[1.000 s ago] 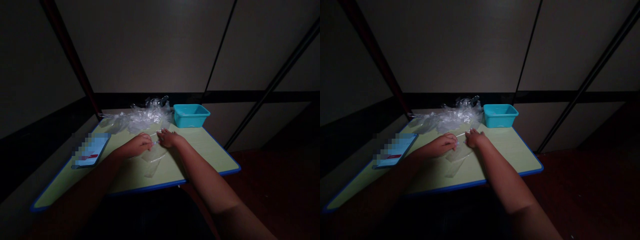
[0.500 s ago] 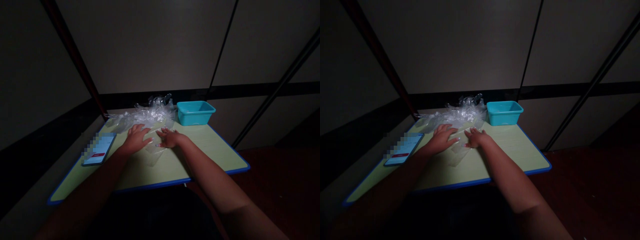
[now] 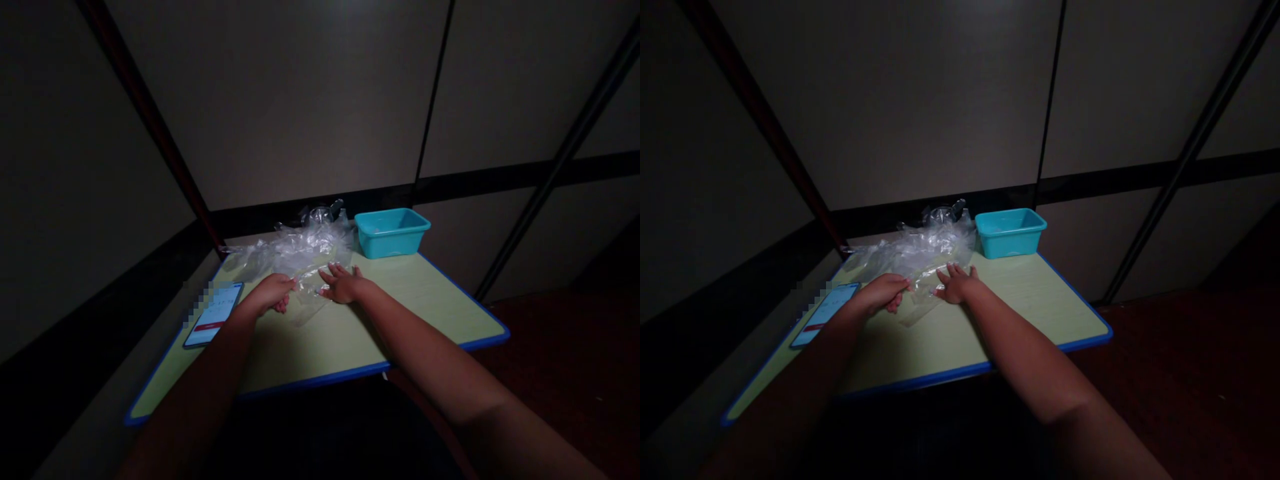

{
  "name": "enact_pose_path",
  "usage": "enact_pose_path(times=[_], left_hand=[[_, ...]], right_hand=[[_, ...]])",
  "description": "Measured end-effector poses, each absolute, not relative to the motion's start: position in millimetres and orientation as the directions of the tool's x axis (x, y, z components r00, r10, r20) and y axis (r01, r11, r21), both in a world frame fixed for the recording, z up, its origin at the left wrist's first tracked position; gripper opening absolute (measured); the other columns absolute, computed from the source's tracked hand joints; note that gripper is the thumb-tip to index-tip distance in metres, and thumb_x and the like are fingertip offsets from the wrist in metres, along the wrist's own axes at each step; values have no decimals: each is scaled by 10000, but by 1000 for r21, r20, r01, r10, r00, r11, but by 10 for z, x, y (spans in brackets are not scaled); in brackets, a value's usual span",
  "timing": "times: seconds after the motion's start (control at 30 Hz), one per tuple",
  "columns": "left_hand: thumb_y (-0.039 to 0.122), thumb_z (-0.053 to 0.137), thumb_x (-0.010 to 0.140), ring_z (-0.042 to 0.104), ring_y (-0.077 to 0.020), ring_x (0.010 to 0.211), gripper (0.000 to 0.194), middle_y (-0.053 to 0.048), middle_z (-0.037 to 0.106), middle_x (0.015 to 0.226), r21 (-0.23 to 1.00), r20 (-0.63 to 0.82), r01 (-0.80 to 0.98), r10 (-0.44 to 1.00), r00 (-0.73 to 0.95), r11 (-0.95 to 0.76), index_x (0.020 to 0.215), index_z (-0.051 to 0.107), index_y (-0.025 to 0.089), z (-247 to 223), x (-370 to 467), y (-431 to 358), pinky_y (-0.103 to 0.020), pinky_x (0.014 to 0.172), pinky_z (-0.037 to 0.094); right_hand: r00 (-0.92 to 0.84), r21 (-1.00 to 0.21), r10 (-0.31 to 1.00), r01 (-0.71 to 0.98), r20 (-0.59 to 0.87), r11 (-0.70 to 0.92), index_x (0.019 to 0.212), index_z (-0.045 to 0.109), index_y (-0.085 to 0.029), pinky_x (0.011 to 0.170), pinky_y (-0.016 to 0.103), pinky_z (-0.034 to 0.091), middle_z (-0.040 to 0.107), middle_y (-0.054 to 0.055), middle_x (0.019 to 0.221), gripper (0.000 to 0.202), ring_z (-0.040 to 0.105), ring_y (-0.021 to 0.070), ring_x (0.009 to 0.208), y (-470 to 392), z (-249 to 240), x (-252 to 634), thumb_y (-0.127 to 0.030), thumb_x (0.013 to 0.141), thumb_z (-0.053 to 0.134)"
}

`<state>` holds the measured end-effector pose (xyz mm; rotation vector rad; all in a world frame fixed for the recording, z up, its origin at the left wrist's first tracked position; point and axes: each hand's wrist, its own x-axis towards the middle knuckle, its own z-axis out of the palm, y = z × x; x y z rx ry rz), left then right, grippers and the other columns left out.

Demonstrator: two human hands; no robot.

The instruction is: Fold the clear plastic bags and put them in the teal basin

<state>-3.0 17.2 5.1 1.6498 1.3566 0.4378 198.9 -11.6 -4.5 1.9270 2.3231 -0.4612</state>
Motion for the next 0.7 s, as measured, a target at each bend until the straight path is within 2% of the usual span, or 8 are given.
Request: enact_pose_path(times=[0.1, 0.2, 0.43, 0.7], left_hand=[[328, 482, 861, 428, -86, 296, 185, 71, 439, 402, 813, -281, 579, 912, 298, 61, 761, 496, 173, 36, -8, 167, -183, 359, 297], [284, 446, 868, 407, -85, 293, 145, 73, 421, 415, 819, -322, 566, 892, 318, 93, 792, 498, 173, 49, 6, 148, -186, 354, 290], [356, 427, 871, 354, -79, 269, 240, 68, 394, 385, 828, -383, 545, 841, 381, 130, 746, 506, 168, 60, 6, 101, -178, 330, 219], [334, 408, 870, 390, -96, 276, 206, 65, 430, 387, 824, -375, 553, 850, 370, 122, 775, 497, 174, 45, 20, 102, -192, 336, 265]], right_hand=[[-203, -182, 943, 970, -264, 158, 1474, 23, -289, 1034, 634, -4, -75, 66, 1539, 750, -42, 263, 1409, -110, -49, 2001, -653, 856, 240], [-208, -186, 942, 969, -262, 162, 1475, 31, -282, 1033, 636, 1, -71, 72, 1539, 758, -35, 268, 1409, -100, -58, 2005, -657, 851, 243], [-218, -197, 944, 965, -249, 171, 1476, 50, -279, 1035, 635, 6, -55, 75, 1541, 762, -27, 272, 1408, -88, -74, 2014, -656, 845, 256], [-212, -189, 942, 968, -259, 166, 1475, 76, -277, 1034, 640, 14, -37, 73, 1542, 752, -11, 276, 1409, -117, -25, 2002, -644, 853, 286]])
